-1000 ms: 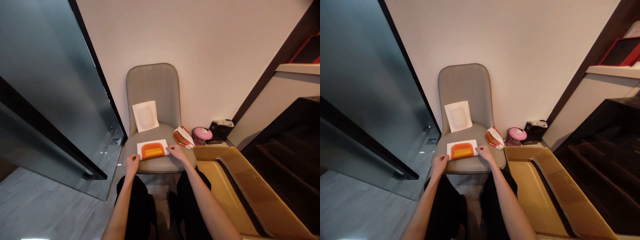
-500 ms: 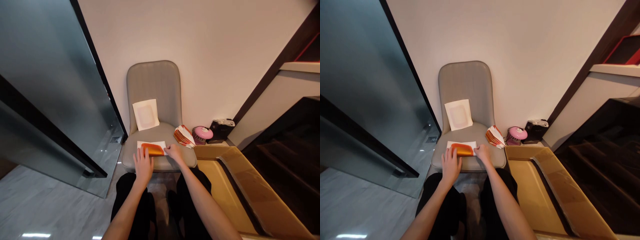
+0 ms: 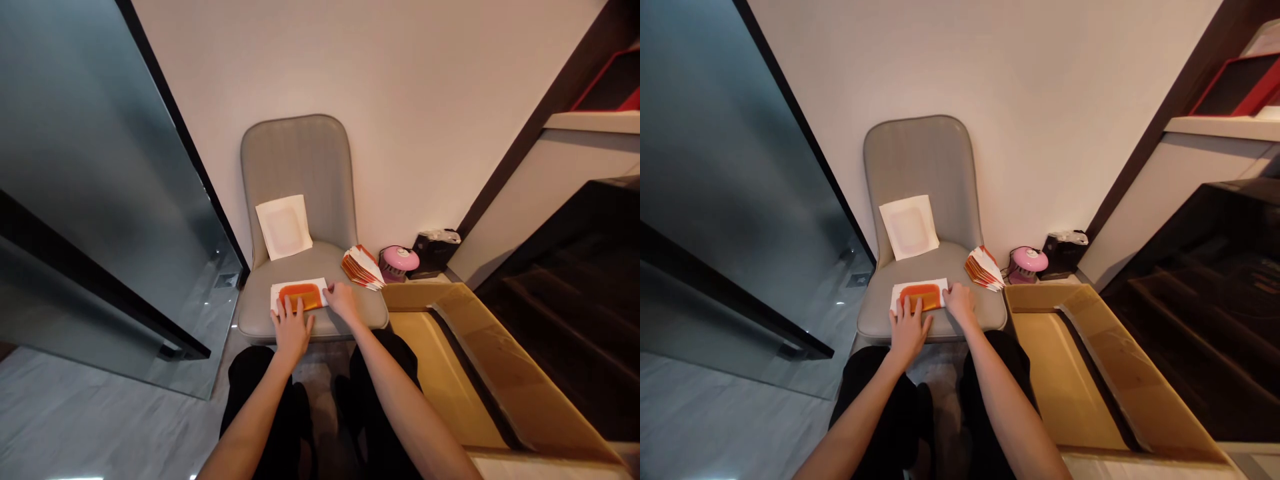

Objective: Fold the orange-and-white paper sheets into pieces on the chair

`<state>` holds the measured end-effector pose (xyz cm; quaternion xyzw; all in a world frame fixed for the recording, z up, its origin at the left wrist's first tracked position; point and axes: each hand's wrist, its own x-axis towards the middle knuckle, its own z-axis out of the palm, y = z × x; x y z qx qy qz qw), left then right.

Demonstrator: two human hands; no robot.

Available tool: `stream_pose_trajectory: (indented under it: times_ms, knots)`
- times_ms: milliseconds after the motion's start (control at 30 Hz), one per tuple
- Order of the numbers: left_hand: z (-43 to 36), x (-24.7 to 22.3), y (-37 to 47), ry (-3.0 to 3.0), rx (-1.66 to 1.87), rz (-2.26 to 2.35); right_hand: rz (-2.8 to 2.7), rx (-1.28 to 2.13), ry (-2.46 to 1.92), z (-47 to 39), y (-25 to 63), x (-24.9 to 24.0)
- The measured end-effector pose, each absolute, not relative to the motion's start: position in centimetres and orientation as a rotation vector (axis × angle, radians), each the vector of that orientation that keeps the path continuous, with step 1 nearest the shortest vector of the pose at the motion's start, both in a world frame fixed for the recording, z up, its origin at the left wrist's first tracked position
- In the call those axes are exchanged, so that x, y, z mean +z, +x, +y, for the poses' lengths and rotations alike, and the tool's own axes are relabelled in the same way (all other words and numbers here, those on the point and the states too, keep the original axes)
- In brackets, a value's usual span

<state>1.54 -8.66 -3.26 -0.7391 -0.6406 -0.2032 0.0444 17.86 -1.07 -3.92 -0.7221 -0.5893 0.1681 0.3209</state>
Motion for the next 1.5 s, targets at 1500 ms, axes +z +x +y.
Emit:
stream_pose_trajectory:
  times_ms: [1500]
  knots:
    - [-6.4,1.0,0.5,-2.041,-1.723,-1.959,-0.784,1.436,-0.973,-0.4,12.8,-3.4]
